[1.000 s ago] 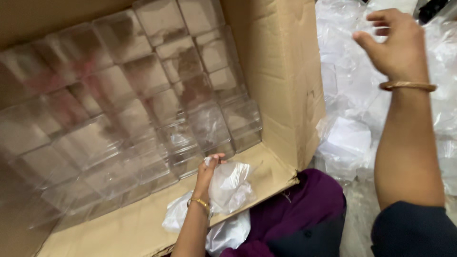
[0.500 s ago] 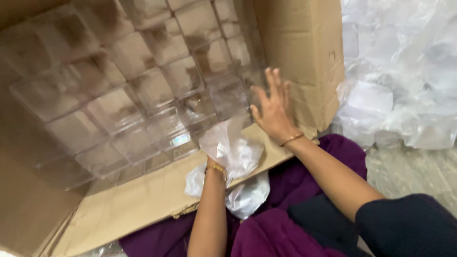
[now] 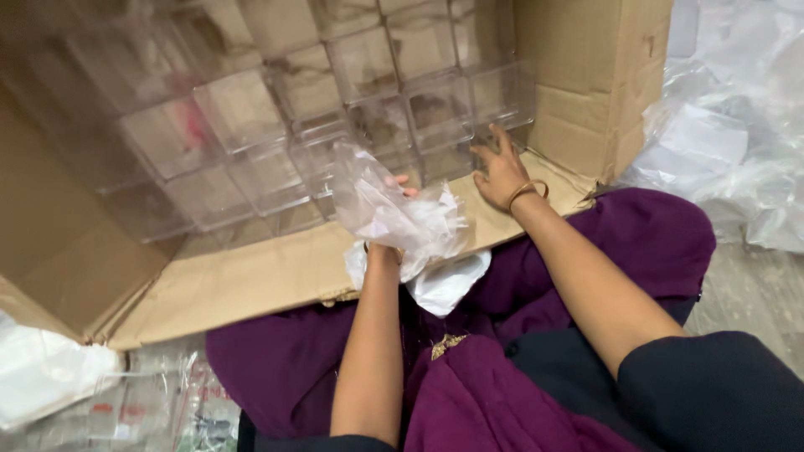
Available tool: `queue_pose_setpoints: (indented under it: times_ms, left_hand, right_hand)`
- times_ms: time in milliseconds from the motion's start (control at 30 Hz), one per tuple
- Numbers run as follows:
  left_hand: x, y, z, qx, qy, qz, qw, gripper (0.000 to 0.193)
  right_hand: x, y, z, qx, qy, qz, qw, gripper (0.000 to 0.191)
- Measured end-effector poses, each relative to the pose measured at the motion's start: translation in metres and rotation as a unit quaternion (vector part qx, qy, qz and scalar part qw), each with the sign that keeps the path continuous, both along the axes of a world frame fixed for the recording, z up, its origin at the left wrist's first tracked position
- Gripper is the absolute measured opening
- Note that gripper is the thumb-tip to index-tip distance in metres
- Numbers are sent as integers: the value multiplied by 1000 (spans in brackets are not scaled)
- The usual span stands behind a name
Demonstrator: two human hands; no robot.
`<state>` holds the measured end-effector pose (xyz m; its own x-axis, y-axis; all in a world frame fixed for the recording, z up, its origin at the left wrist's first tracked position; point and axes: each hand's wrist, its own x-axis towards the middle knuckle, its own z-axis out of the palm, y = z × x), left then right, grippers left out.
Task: The person sits on the floor in front of a large cardboard box and pulls clear plastic boxes out of plastic bags one at a time. They place the unpacked boxes into the cardboard box and set the empty bags aside on the floor.
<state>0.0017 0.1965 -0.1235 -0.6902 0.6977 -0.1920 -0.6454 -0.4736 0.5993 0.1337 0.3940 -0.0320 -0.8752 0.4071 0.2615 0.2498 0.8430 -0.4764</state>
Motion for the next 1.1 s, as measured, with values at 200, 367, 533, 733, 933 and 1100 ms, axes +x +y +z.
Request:
queue_pose_setpoints:
  times_ms: [200,367,533,733,933,1100]
  left_hand:
    - [0,-10,5,-28,26,21,999,20]
    - [-1,-10,5,-44,37,23,998,20]
    - [12,14,-5,-41,39,7,998,20]
    - [24,14,-23,-71,78,15,994,20]
    - [-19,-17,20,-198,297,64,932,21]
    - [-65,-19,116,-297,576,145,748,21]
  right_hand:
    - [-4,-5,13,-14,-10,-23,1000,51]
    - [-9,-10,9,-27,-24,-44,998,51]
    - [-16,-14,2,36,-28,-51,998,51]
    - [-9,-37,-21,44,-231,-57,970,38]
    - [-14,-40,-52,117,-143,-42,982,33]
    - [-11,-28,-67,55,-116,-49,991,25]
